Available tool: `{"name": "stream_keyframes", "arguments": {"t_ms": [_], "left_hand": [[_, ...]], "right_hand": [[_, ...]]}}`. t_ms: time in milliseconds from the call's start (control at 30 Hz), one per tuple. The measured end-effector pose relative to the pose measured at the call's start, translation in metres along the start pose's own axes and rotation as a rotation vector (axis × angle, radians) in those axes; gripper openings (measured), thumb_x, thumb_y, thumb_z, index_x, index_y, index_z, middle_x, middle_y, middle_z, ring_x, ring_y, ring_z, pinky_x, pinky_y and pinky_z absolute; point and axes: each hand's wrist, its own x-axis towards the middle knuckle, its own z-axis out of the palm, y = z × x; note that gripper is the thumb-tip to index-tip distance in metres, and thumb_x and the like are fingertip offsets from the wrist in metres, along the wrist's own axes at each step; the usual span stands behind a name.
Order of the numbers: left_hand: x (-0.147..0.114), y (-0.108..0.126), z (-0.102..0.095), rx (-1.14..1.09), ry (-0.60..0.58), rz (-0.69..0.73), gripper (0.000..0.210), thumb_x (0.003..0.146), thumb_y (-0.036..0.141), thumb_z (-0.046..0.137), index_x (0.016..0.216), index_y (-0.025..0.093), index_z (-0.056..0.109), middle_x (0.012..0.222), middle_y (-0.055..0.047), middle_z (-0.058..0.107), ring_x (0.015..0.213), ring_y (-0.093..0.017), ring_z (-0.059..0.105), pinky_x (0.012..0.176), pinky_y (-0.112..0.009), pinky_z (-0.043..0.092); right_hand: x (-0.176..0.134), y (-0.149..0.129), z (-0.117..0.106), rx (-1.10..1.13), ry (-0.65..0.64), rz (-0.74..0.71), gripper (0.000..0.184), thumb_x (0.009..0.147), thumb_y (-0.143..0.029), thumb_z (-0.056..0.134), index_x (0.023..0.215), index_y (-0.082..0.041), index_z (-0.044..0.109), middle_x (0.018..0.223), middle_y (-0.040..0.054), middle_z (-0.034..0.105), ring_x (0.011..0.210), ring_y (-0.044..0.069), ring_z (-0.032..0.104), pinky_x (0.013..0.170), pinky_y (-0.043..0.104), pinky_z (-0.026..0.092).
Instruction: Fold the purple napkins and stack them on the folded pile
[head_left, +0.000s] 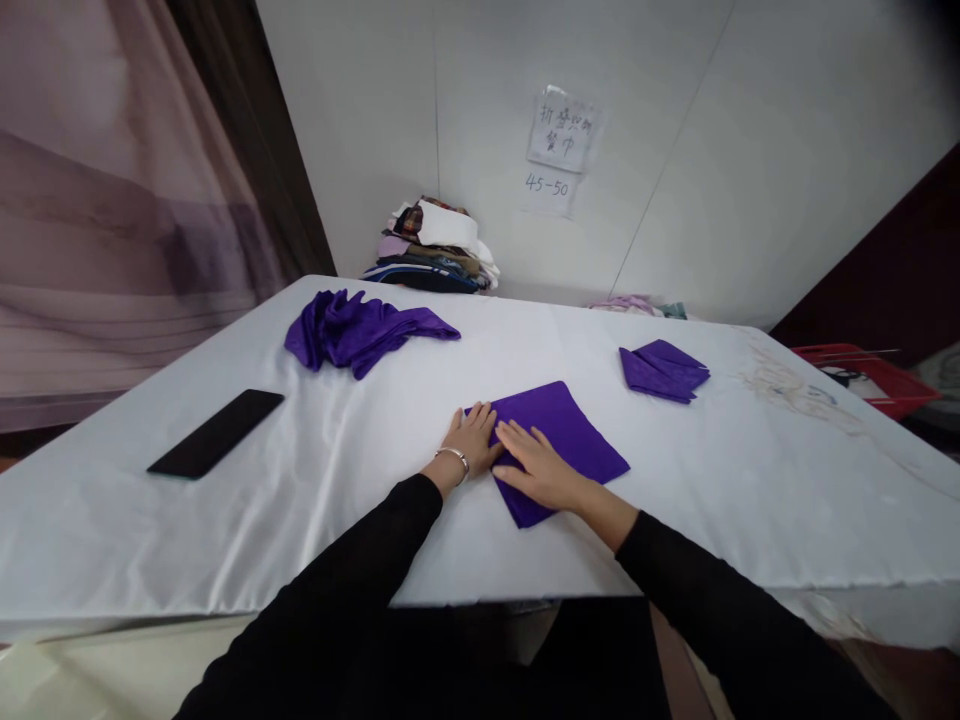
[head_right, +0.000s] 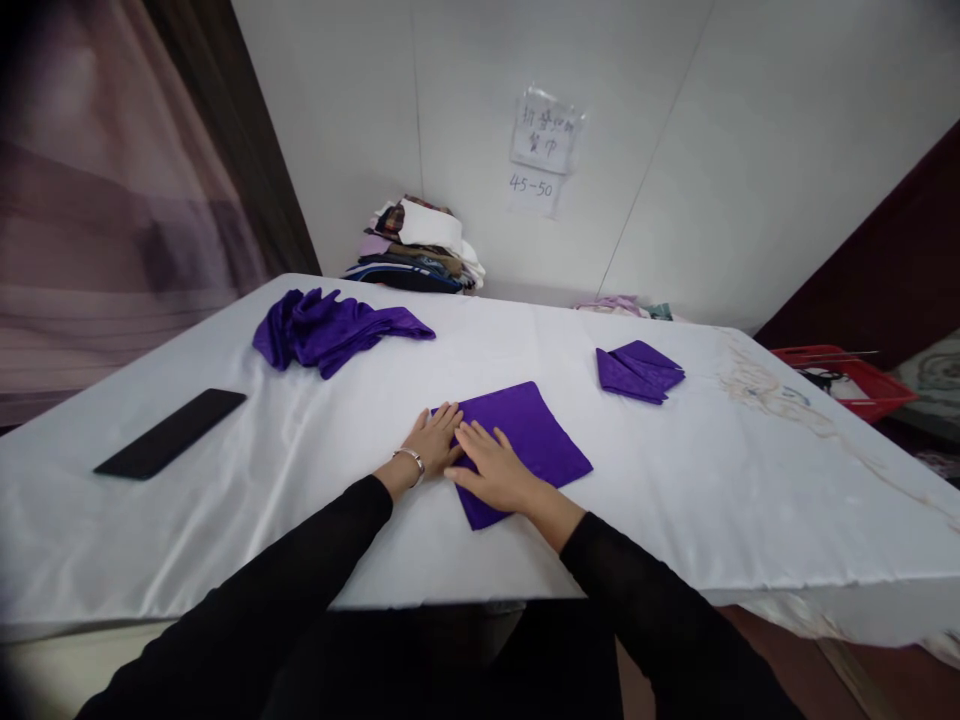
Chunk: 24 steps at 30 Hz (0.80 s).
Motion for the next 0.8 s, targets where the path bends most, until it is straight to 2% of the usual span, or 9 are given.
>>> {"name": "stream_keyframes", "arguments": {"t_ms": [100,267,400,567,800], "left_hand": [[0.000,0.001,0.000,0.044,-0.018,0.001,0.062,0.089,0.038,0.035,0.146,0.019,0.024,0.153,-0.009,0.023,0.142,-0.026,0.010,0.112,-0.051,0.013],[-0.002,0.003,-0.001,0.062,-0.039,0.009,0.062,0.088,0.034,0.036,0.146,0.020,0.024,0.154,-0.009,0.021,0.141,-0.028,0.013,0.113,-0.053,0.010],[-0.002,0.003,-0.002,0.022,-0.009,0.020,0.063,0.088,0.036,0.034,0.146,0.016,0.023,0.154,-0.012,0.020,0.141,-0.029,0.013,0.112,-0.054,0.011],[0.000,0.001,0.000,-0.042,0.031,0.000,0.069,0.087,0.045,0.035,0.148,0.017,0.016,0.154,-0.009,0.019,0.141,-0.027,0.014,0.112,-0.053,0.012],[0.000,0.000,0.001,-0.011,0.018,-0.011,0.066,0.089,0.053,0.033,0.144,0.016,0.030,0.151,-0.011,0.027,0.141,-0.027,0.015,0.112,-0.053,0.011]], "right_hand": [[0.035,0.001,0.000,-0.053,0.062,0.008,0.071,0.091,-0.059,0.029,0.148,-0.019,0.015,0.154,0.0100,0.018,0.142,0.025,0.010,0.113,0.050,0.005],[0.070,0.008,0.012,-0.103,0.036,-0.015,0.071,0.092,-0.060,0.023,0.147,-0.015,0.020,0.153,0.0112,0.021,0.142,0.024,0.013,0.113,0.050,0.007],[0.073,0.020,0.012,-0.127,0.054,-0.001,0.070,0.092,-0.061,0.019,0.147,-0.016,0.021,0.153,0.0102,0.022,0.141,0.022,0.015,0.113,0.048,0.006],[0.071,0.035,0.007,-0.163,0.056,0.077,0.072,0.092,-0.062,0.017,0.146,-0.015,0.023,0.152,0.0106,0.023,0.141,0.022,0.017,0.113,0.050,0.007],[0.071,0.049,0.007,-0.223,0.114,0.125,0.066,0.093,-0.059,0.020,0.143,-0.018,0.032,0.150,0.0083,0.029,0.140,0.021,0.019,0.112,0.051,0.006]]}}
